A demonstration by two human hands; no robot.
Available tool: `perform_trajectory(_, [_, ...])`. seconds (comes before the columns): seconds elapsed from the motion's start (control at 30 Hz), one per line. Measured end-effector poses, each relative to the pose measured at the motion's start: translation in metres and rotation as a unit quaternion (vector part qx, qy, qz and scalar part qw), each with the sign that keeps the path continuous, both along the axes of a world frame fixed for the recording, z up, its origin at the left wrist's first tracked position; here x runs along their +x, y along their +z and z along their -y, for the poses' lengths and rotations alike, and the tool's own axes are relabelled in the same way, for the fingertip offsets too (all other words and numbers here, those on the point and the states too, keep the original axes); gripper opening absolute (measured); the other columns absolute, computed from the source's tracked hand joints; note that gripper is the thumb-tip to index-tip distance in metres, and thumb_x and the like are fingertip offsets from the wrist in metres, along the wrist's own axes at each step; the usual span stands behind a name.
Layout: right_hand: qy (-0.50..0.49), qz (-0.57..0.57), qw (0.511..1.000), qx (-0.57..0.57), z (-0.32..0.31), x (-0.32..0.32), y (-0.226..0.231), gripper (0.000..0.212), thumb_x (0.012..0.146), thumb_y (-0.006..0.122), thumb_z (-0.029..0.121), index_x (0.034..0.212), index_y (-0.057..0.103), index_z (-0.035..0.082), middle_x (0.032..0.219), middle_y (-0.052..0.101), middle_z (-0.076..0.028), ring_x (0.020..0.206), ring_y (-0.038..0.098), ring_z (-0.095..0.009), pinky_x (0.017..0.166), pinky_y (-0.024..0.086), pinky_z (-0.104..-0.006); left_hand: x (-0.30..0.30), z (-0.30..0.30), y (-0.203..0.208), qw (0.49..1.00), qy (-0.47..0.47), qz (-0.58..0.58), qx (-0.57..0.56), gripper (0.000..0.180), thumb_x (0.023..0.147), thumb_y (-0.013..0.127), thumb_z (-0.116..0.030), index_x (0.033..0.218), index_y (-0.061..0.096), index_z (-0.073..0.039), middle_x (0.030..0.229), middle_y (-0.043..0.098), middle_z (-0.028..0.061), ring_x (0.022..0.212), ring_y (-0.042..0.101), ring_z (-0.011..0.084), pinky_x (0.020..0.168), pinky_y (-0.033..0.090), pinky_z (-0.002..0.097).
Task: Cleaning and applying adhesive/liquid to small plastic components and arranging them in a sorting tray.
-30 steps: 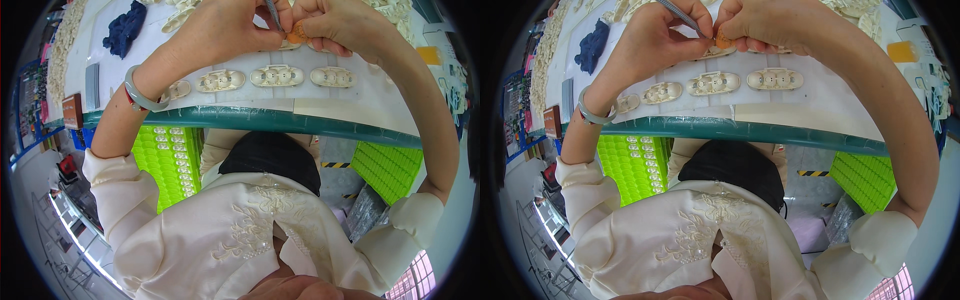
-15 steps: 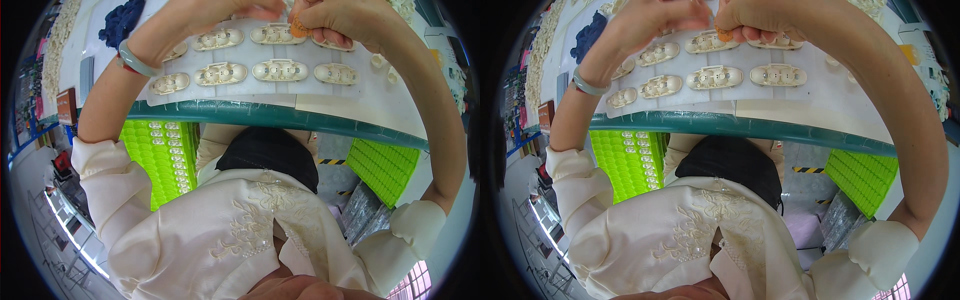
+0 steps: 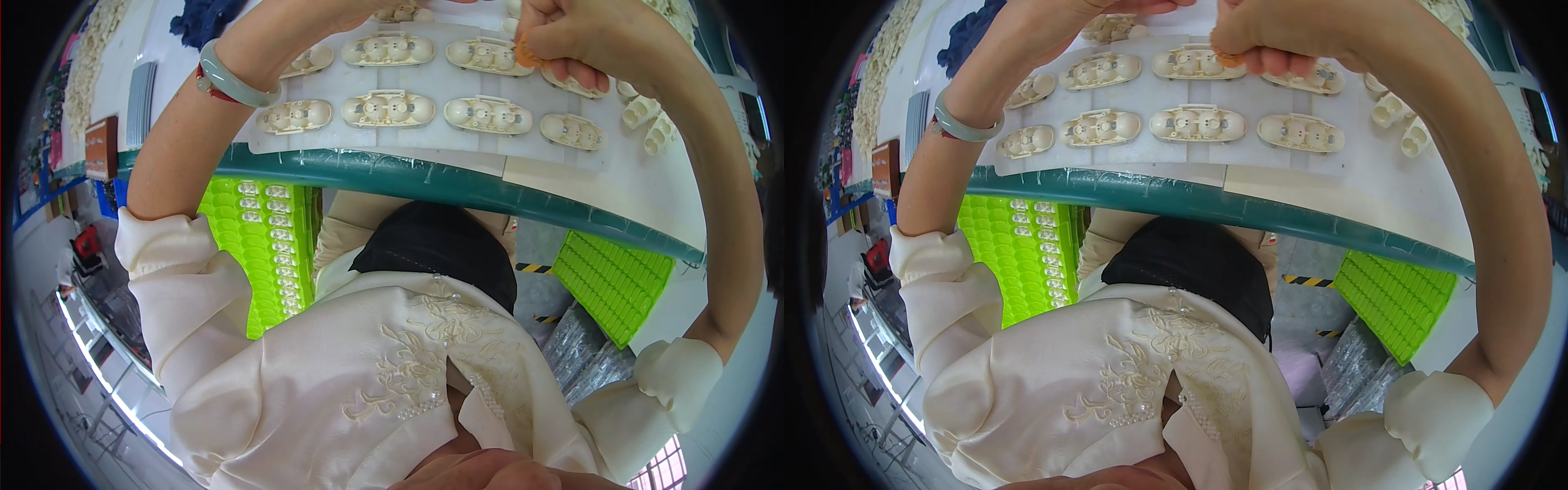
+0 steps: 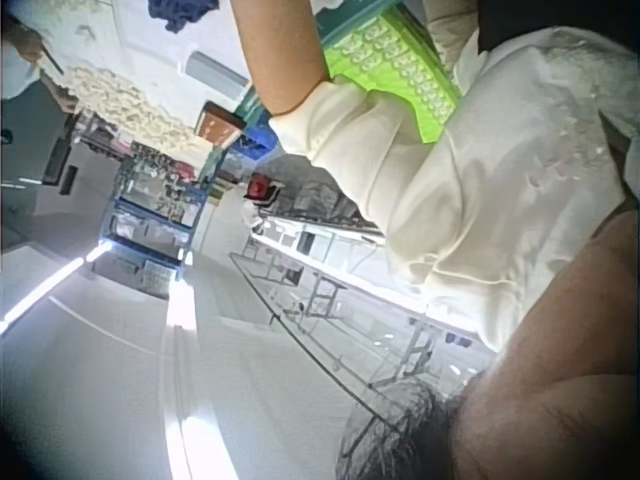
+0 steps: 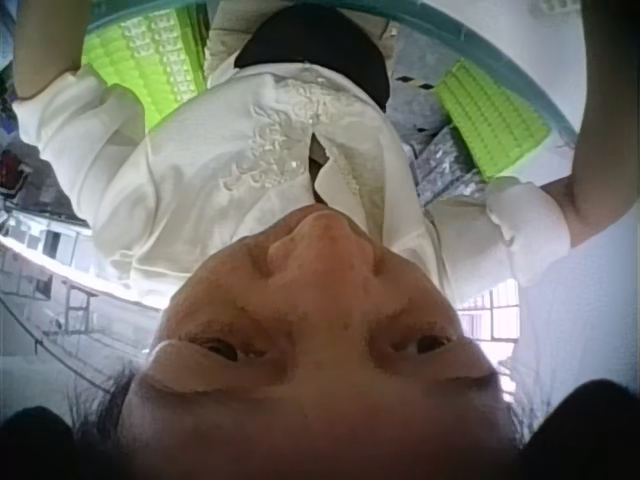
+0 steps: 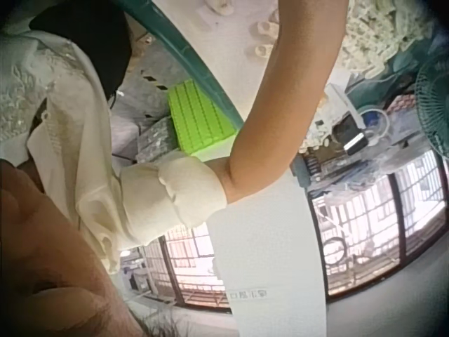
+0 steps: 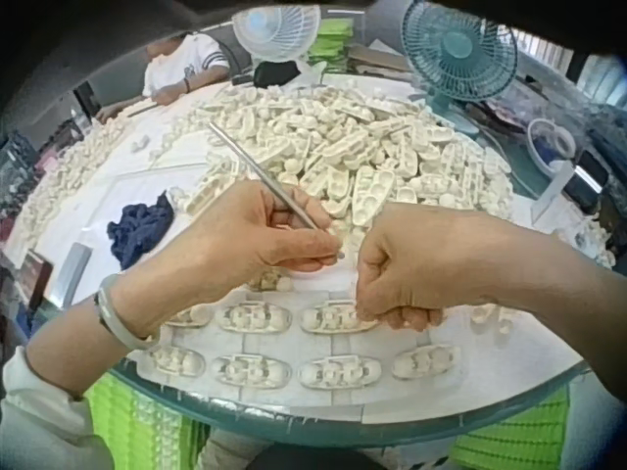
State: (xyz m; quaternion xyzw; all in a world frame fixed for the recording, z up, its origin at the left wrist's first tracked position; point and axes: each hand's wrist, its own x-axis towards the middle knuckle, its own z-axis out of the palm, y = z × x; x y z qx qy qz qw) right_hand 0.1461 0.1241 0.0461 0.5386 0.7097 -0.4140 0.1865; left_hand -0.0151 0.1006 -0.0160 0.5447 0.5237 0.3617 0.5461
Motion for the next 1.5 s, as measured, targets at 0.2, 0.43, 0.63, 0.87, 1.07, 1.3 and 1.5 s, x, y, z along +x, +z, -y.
perform_trajectory(0.2, [0.001, 0.034, 0.999, 0.0, 0.002, -0.006, 0.004, 0.014, 0.079, 0.063, 0.01, 0.069, 0.063, 0.0, 0.059, 0.06, -0.004, 0.051, 0.056, -0.01, 0.048, 0.045, -0.0235, -0.008, 0.013, 0.004, 0.998, -0.05, 0.012, 0.022, 0.015, 0.077, 0.069, -0.004, 0.086, 0.059, 0.003, 0.076, 0.064, 0.007, 0.069, 0.063, 0.0101, 0.061, 0.051, 0.0189])
perform_trajectory(0.43, [0.047, 0.276, 0.955, 0.093, 0.02, -0.06, 0.01, 0.017, 0.077, 0.063, 0.013, 0.07, 0.065, -0.002, 0.064, 0.065, -0.009, 0.056, 0.062, -0.015, 0.053, 0.049, -0.0276, -0.024, 0.022, 0.009, 0.995, -0.033, -0.069, 0.071, 0.013, 0.077, 0.068, -0.004, 0.085, 0.058, 0.001, 0.075, 0.064, 0.0068, 0.068, 0.062, 0.0094, 0.058, 0.049, 0.0196])
perform_trajectory(0.63, [0.224, 0.204, 0.94, 0.156, 0.022, -0.044, 0.01, 0.011, 0.075, 0.066, 0.01, 0.074, 0.067, 0.0, 0.064, 0.064, -0.007, 0.054, 0.061, -0.012, 0.051, 0.049, -0.0258, -0.032, 0.031, 0.018, 0.997, -0.027, -0.023, 0.065, 0.011, 0.079, 0.066, -0.003, 0.085, 0.057, 0.001, 0.075, 0.064, 0.0073, 0.068, 0.063, 0.0102, 0.062, 0.05, 0.02])
perform_trajectory(0.87, [0.139, 0.222, 0.961, 0.084, 0.012, -0.032, -0.008, 0.01, 0.076, 0.066, 0.01, 0.075, 0.067, 0.0, 0.064, 0.064, -0.006, 0.053, 0.06, -0.012, 0.05, 0.048, -0.0252, -0.045, 0.039, 0.001, 0.996, 0.01, 0.024, 0.08, 0.01, 0.08, 0.066, -0.001, 0.084, 0.057, 0.001, 0.075, 0.064, 0.0075, 0.071, 0.065, 0.0123, 0.066, 0.054, 0.0216])
perform_trajectory(1.07, [0.09, 0.222, 0.97, 0.028, 0.014, -0.027, -0.011, 0.009, 0.076, 0.066, 0.01, 0.076, 0.067, 0.0, 0.063, 0.064, -0.006, 0.053, 0.059, -0.011, 0.05, 0.047, -0.0245, -0.061, 0.059, 0.008, 0.982, 0.063, -0.043, 0.172, 0.009, 0.08, 0.066, -0.001, 0.082, 0.057, -0.002, 0.073, 0.064, 0.0058, 0.068, 0.066, 0.0129, 0.065, 0.055, 0.022])
perform_trajectory(1.3, [0.054, 0.218, 0.974, -0.039, 0.007, -0.029, -0.019, 0.009, 0.076, 0.066, 0.009, 0.077, 0.067, 0.001, 0.063, 0.063, -0.005, 0.052, 0.058, -0.011, 0.049, 0.046, -0.0237, -0.065, 0.061, 0.002, 0.978, 0.071, -0.053, 0.187, 0.009, 0.08, 0.066, -0.001, 0.083, 0.058, -0.004, 0.074, 0.065, 0.0067, 0.067, 0.066, 0.0127, 0.063, 0.056, 0.0215])
perform_trajectory(1.5, [0.018, 0.202, 0.975, -0.095, -0.002, -0.02, -0.025, 0.009, 0.076, 0.066, 0.009, 0.078, 0.067, 0.001, 0.063, 0.063, -0.005, 0.051, 0.057, -0.01, 0.048, 0.045, -0.023, -0.063, 0.059, 0.0, 0.981, 0.057, -0.052, 0.18, 0.008, 0.081, 0.065, -0.002, 0.083, 0.057, -0.004, 0.074, 0.065, 0.0067, 0.067, 0.067, 0.0132, 0.062, 0.056, 0.0217])
